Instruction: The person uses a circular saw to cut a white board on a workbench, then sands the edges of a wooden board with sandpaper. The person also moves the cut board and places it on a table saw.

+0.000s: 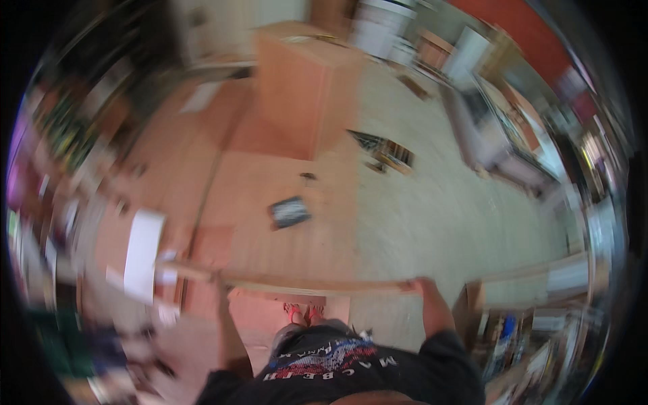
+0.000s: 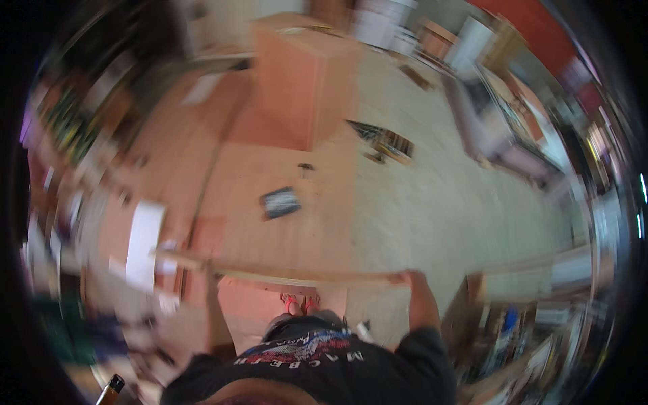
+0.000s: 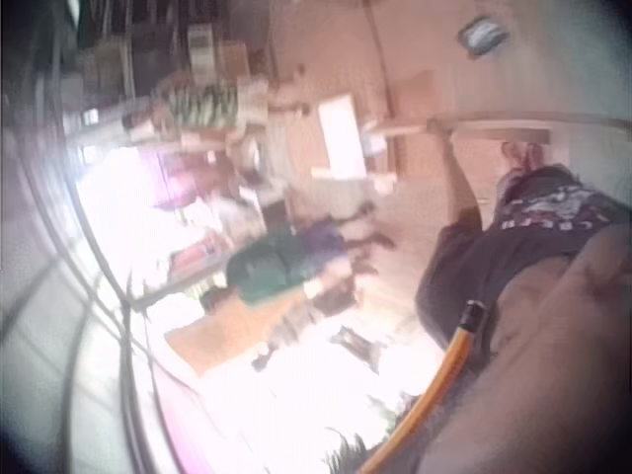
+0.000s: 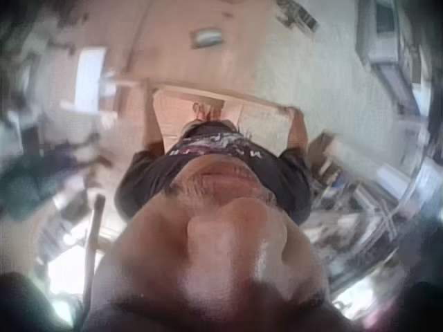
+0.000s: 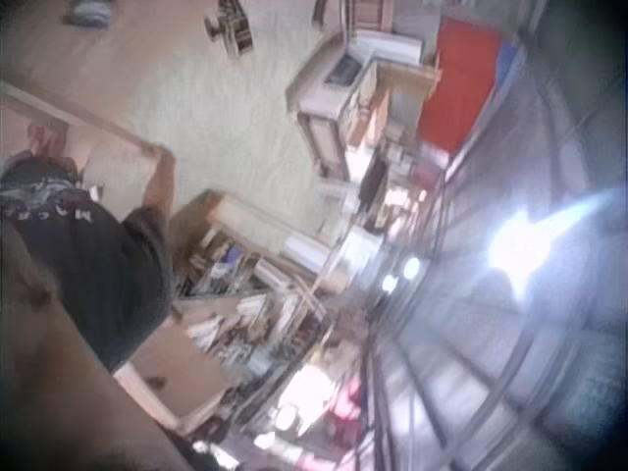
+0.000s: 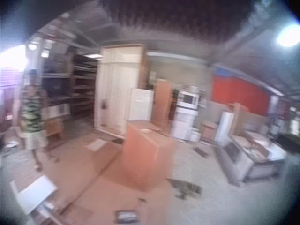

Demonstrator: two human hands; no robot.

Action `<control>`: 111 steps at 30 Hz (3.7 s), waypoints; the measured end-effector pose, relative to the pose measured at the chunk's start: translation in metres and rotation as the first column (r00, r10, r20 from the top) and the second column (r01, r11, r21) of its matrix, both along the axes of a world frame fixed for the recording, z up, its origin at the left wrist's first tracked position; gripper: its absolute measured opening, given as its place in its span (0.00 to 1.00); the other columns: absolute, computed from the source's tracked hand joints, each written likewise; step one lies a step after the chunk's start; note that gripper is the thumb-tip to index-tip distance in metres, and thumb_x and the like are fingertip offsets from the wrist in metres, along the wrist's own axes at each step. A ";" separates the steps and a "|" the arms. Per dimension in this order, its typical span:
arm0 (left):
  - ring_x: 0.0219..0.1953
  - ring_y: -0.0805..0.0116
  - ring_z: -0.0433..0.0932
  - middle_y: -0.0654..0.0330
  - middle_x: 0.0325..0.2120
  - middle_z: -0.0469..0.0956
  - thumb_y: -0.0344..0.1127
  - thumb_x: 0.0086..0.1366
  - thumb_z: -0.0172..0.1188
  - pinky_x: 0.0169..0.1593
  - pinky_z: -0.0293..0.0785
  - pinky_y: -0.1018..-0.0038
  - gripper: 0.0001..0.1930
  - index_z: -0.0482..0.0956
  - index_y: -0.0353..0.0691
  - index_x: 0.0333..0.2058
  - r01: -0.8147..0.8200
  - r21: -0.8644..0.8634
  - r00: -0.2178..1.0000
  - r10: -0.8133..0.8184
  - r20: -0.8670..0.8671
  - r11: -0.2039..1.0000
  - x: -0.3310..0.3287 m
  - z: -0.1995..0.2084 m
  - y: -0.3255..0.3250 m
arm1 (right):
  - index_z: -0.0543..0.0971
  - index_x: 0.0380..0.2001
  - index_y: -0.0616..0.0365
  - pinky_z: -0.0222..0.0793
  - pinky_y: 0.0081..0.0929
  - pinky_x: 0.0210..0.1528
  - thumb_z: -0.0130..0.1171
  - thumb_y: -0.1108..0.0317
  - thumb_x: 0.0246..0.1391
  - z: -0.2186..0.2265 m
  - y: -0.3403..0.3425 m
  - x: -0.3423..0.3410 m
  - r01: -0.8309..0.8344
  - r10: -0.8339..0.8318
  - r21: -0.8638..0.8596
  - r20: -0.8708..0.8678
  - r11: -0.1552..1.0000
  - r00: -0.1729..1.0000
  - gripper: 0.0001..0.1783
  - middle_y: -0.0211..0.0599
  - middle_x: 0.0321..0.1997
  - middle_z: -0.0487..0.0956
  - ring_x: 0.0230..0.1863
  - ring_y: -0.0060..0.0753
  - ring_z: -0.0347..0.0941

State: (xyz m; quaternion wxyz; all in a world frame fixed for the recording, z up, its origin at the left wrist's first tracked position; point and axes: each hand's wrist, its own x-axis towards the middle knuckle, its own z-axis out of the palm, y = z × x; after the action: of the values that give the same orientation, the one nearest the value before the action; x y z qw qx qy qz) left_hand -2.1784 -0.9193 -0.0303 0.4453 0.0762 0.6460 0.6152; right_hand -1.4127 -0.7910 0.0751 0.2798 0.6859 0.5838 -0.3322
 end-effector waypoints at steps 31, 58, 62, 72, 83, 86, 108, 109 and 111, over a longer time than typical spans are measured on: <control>0.56 0.56 0.78 0.54 0.58 0.77 0.49 0.73 0.60 0.59 0.79 0.60 0.29 0.69 0.38 0.65 -0.097 0.565 0.993 0.122 -0.005 0.819 0.295 0.317 0.113 | 0.78 0.39 0.70 0.70 0.42 0.45 0.46 0.37 0.71 0.051 0.011 0.182 0.813 -0.298 0.569 -0.761 0.121 0.577 0.38 0.54 0.35 0.80 0.38 0.46 0.75; 0.61 0.59 0.70 0.57 0.61 0.69 0.66 0.75 0.48 0.66 0.68 0.62 0.38 0.61 0.43 0.71 -0.010 0.561 0.999 0.027 -0.023 0.828 0.973 0.385 0.574 | 0.67 0.68 0.68 0.64 0.43 0.70 0.59 0.44 0.65 0.025 0.163 0.585 0.833 -0.559 0.419 -0.812 -0.362 0.166 0.42 0.61 0.65 0.74 0.69 0.56 0.69; 0.45 0.68 0.70 0.63 0.42 0.72 0.54 0.78 0.54 0.50 0.70 0.71 0.22 0.75 0.39 0.52 0.245 0.772 0.957 -0.274 -0.095 0.587 1.120 0.379 0.638 | 0.67 0.69 0.66 0.66 0.41 0.68 0.59 0.49 0.67 0.028 0.221 0.645 0.844 -0.455 0.341 -0.881 -0.414 0.133 0.38 0.58 0.65 0.76 0.67 0.50 0.72; 0.20 0.67 0.59 0.57 0.14 0.63 0.56 0.64 0.72 0.25 0.62 0.67 0.27 0.72 0.37 0.26 0.879 0.349 0.409 -0.141 -0.901 0.324 1.411 0.372 0.678 | 0.66 0.67 0.65 0.69 0.37 0.65 0.66 0.45 0.64 0.075 0.369 0.796 0.970 -0.108 0.189 -0.979 -0.152 0.173 0.41 0.53 0.62 0.78 0.64 0.44 0.75; 0.16 0.53 0.71 0.50 0.16 0.75 0.59 0.63 0.72 0.25 0.69 0.61 0.27 0.77 0.37 0.30 0.988 0.126 0.145 -0.277 -0.950 0.085 1.674 0.384 0.768 | 0.66 0.69 0.66 0.53 0.36 0.76 0.61 0.35 0.63 0.096 0.537 0.924 0.808 0.457 -0.580 -0.749 -0.100 -0.481 0.48 0.38 0.72 0.68 0.73 0.34 0.61; 0.18 0.46 0.73 0.49 0.17 0.76 0.59 0.63 0.71 0.25 0.69 0.58 0.28 0.76 0.35 0.29 0.975 0.223 0.208 -0.310 -0.928 -0.010 1.757 0.398 0.802 | 0.66 0.70 0.60 0.53 0.40 0.77 0.60 0.29 0.59 0.128 0.571 0.998 0.777 0.482 -0.613 -0.730 -0.145 -0.485 0.51 0.38 0.74 0.68 0.75 0.38 0.60; 0.54 0.39 0.79 0.40 0.54 0.79 0.27 0.56 0.67 0.54 0.77 0.55 0.37 0.72 0.50 0.66 0.706 -0.374 -0.542 -0.119 -0.832 -0.601 2.145 0.296 0.976 | 0.73 0.35 0.49 0.71 0.37 0.53 0.52 0.39 0.67 0.013 0.702 1.641 0.756 0.814 -0.631 -0.339 0.176 -0.472 0.24 0.28 0.32 0.73 0.38 0.32 0.71; 0.58 0.37 0.77 0.40 0.59 0.75 0.23 0.54 0.66 0.57 0.76 0.54 0.40 0.71 0.51 0.68 0.738 -0.363 -0.483 -0.069 -0.873 -0.569 2.158 0.300 0.982 | 0.72 0.36 0.51 0.70 0.35 0.54 0.50 0.53 0.69 0.032 0.738 1.656 0.731 0.811 -0.609 -0.235 0.307 -0.536 0.14 0.27 0.30 0.69 0.37 0.30 0.68; 0.69 0.29 0.62 0.39 0.72 0.58 0.20 0.51 0.64 0.69 0.64 0.47 0.48 0.65 0.56 0.72 0.746 -0.425 -0.496 -0.002 -0.868 -0.513 2.176 0.290 1.004 | 0.71 0.35 0.50 0.68 0.32 0.58 0.48 0.55 0.70 0.105 0.794 1.673 0.716 0.759 -0.534 -0.195 0.449 -0.621 0.13 0.26 0.28 0.67 0.37 0.28 0.66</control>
State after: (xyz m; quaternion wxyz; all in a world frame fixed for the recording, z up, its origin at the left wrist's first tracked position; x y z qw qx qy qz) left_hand -0.0027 0.0849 0.2599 0.2650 0.9616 0.0247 0.0670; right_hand 0.2599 0.0035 0.1802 0.9023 0.0132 -0.1582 0.4008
